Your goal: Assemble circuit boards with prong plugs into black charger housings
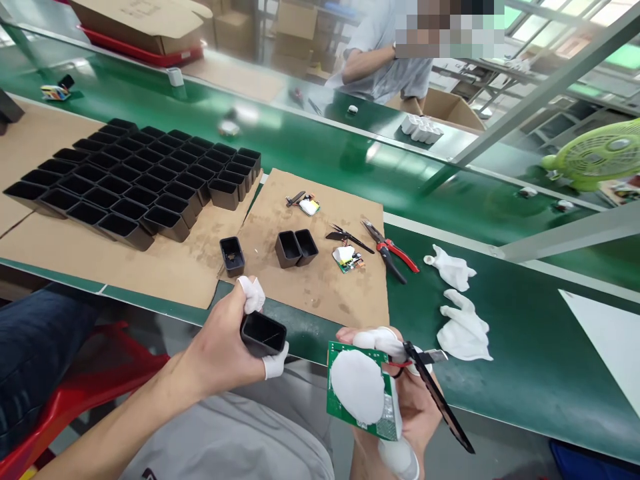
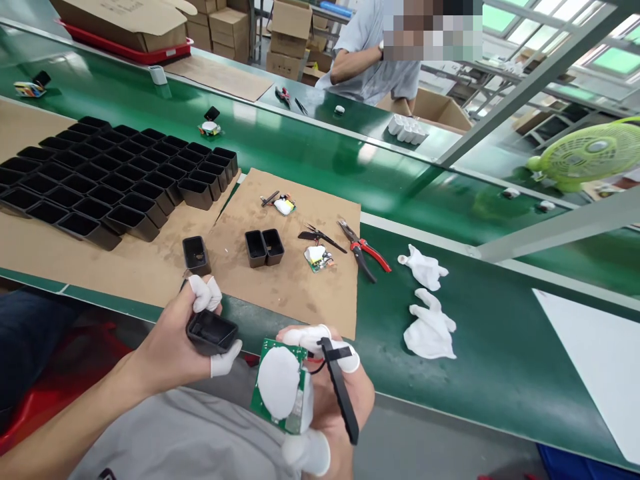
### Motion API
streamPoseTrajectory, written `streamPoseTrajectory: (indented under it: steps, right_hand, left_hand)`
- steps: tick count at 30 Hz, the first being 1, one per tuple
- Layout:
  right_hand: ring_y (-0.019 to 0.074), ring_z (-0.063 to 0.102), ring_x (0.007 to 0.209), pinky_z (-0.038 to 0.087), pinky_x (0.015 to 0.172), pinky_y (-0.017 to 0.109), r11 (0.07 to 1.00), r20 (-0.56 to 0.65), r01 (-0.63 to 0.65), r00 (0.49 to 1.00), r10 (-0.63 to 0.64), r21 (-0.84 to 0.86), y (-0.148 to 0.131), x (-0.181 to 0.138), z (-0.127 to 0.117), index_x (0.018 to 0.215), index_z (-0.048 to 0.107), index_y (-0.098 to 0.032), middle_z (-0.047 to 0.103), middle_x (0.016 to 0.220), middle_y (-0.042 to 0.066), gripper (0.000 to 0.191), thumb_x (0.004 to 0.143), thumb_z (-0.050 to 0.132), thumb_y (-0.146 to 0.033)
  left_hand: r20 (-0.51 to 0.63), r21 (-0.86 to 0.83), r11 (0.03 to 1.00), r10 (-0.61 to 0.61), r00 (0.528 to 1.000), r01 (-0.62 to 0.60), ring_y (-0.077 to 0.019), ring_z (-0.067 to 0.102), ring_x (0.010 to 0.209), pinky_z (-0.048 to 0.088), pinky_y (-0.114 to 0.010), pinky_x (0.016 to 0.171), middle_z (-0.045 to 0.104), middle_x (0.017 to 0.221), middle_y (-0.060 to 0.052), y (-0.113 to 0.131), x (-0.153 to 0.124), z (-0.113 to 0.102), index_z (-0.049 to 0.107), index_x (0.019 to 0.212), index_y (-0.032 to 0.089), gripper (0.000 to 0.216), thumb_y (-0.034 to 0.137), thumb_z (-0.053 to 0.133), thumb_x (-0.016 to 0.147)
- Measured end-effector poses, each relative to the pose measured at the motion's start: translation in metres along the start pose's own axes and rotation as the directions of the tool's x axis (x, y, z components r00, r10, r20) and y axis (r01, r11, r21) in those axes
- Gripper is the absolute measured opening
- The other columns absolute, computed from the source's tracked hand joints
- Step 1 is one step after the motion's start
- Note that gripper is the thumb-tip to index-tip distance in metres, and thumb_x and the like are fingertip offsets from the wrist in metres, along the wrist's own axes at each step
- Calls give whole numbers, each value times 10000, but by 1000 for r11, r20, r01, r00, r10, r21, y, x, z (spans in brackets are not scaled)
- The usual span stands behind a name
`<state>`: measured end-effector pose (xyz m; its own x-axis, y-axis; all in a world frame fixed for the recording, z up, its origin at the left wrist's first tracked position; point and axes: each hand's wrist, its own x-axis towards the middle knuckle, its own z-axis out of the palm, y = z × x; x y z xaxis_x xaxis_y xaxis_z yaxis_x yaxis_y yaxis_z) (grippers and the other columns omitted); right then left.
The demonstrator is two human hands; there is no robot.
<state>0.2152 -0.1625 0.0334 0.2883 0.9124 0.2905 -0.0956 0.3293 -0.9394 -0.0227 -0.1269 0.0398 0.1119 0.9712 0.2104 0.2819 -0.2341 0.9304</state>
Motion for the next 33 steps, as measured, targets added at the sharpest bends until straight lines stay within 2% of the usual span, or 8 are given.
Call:
streamPoseTrajectory:
  steps: [5,9,14,16,21,23,26,33]
  right_hand:
    - [477,798,1116,685,937,712,997,13,-59,998,59,53,-8,-3,9,1143,841,-311,814,1026,119,715,646,1012,-796]
    - [454,820,1088,697,936,705,982,-22,-155,987,158,111,-14,-3,16,1166,860,-294,820,1015,126,541,838,929,-719]
    - [445,840,949,729,812,643,945,148,-307,946,290,112,-20,8,13,907,879,-268,810,878,126,496,835,902,-758]
    - [420,839,924,728,790,607,942,142,-325,939,312,80,-25,8,17,895,873,-277,819,883,123,458,898,861,-734]
    - [389,846,978,727,767,527,991,49,-132,990,131,32,-35,-2,40,1024,878,-263,847,1006,146,354,1012,818,-612]
    - [395,856,966,737,738,514,1000,114,20,993,-22,15,-33,0,43,1115,885,-260,847,1009,147,359,939,926,-569]
    - [406,865,933,753,725,532,982,233,187,954,-189,30,-28,8,38,1249,869,-242,841,1034,154,587,800,1047,-575]
    - [390,869,1015,762,795,512,983,357,183,916,-183,34,-35,20,31,1334,851,-244,844,1106,139,605,808,1079,-436]
  left_hand:
    - [-34,-154,981,114,993,-118,-179,714,988,601,-284,793,455,1054,30,0,2,4,392,1046,301,564,96,847,784]
    - [32,-294,940,193,981,-175,-246,722,1211,701,-341,938,534,1228,-44,-1,-1,0,605,1310,309,626,74,925,826]
    - [140,-408,884,306,942,-226,-261,723,1188,738,-381,984,593,1257,-92,0,-3,-3,680,1551,346,746,100,941,897]
    - [142,-410,878,327,934,-245,-269,726,1210,734,-387,1005,624,1290,-111,1,-3,-2,664,1595,352,779,93,935,912]
    - [141,-403,883,319,937,-240,-267,729,1200,698,-380,1013,699,1367,-140,-3,-7,0,660,1609,326,732,127,911,951]
    - [146,-395,889,311,939,-233,-270,734,1202,681,-383,1022,718,1379,-145,-4,-9,-1,664,1598,307,712,123,900,953]
    - [145,-373,891,331,932,-258,-280,736,1245,652,-392,1070,729,1378,-148,-5,-9,-1,671,1578,278,712,90,908,933]
    - [127,-368,880,367,921,-300,-292,728,1250,634,-418,1074,724,1349,-154,-3,-6,-1,663,1581,250,781,25,935,885]
